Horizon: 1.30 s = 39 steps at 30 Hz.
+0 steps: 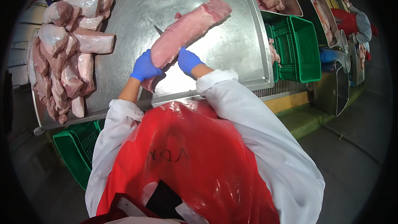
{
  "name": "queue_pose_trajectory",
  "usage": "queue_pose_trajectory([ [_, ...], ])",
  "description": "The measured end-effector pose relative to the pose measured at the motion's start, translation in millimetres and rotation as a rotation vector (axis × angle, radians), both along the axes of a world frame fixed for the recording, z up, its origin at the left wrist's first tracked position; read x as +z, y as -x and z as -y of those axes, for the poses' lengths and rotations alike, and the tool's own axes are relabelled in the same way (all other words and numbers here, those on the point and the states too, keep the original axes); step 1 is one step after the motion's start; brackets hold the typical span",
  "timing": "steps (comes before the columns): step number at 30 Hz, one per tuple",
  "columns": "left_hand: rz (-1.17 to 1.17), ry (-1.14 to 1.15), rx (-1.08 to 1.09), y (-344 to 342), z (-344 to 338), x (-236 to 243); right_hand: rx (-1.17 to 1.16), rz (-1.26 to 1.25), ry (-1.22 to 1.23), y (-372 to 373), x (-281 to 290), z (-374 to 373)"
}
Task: The person uses a knife to trim fat and cut large pieces of raw meat on a stainless steel table. Trimmed pieces are placed into green plastic bins while larger cuts are set aside on the table.
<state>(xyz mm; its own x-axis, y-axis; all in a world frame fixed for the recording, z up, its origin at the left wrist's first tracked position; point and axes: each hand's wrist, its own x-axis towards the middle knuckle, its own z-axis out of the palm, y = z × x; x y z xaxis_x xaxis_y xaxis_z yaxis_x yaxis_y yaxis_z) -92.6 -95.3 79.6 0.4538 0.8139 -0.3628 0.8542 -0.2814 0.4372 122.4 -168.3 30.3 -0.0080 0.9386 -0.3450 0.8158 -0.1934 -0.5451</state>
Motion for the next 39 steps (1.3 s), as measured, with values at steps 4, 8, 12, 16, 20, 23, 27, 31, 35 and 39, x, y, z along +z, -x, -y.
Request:
queue_pose_trajectory([
  [4,0.128,0.166,0.078,16.2,0.7,-14.5,0.075,-0.022,0.049,-22.6,7.0,26.4],
  [8,0.675,0.61,0.223,37.1,30.9,-24.1,0.145,-0.074,0.104,-57.3,13.5,55.9],
  [12,1.013,1.091,0.795,57.4,100.5,-42.6,0.267,-0.228,0.251,-132.6,54.2,83.0],
  [16,1.479,1.04,0.541,-1.0,91.5,-35.9,0.124,-0.396,-0.003,-235.6,50.4,145.3],
  [20,1.271,0.707,0.611,-216.7,-12.4,136.3,-0.322,-0.589,0.101,-296.6,33.0,169.8],
  [23,0.784,0.22,0.139,-275.6,-91.4,112.3,-0.473,-0.584,0.016,-315.2,44.0,172.1],
  [27,-0.126,-0.134,-0.051,-228.9,-52.1,-19.6,-0.624,-0.683,-0.047,-325.4,43.0,194.8],
  [31,-0.177,-0.231,-0.088,-233.4,-6.6,6.0,-0.536,-0.53,-0.076,-301.9,19.4,194.4],
  [35,-0.069,-0.296,-0.138,-219.0,8.5,-1.0,-0.235,-0.415,-0.322,-259.7,28.9,119.5],
  [39,-0.133,-0.362,-0.045,-213.3,49.2,13.1,-0.053,-0.158,-0.235,-209.0,39.2,34.1],
])
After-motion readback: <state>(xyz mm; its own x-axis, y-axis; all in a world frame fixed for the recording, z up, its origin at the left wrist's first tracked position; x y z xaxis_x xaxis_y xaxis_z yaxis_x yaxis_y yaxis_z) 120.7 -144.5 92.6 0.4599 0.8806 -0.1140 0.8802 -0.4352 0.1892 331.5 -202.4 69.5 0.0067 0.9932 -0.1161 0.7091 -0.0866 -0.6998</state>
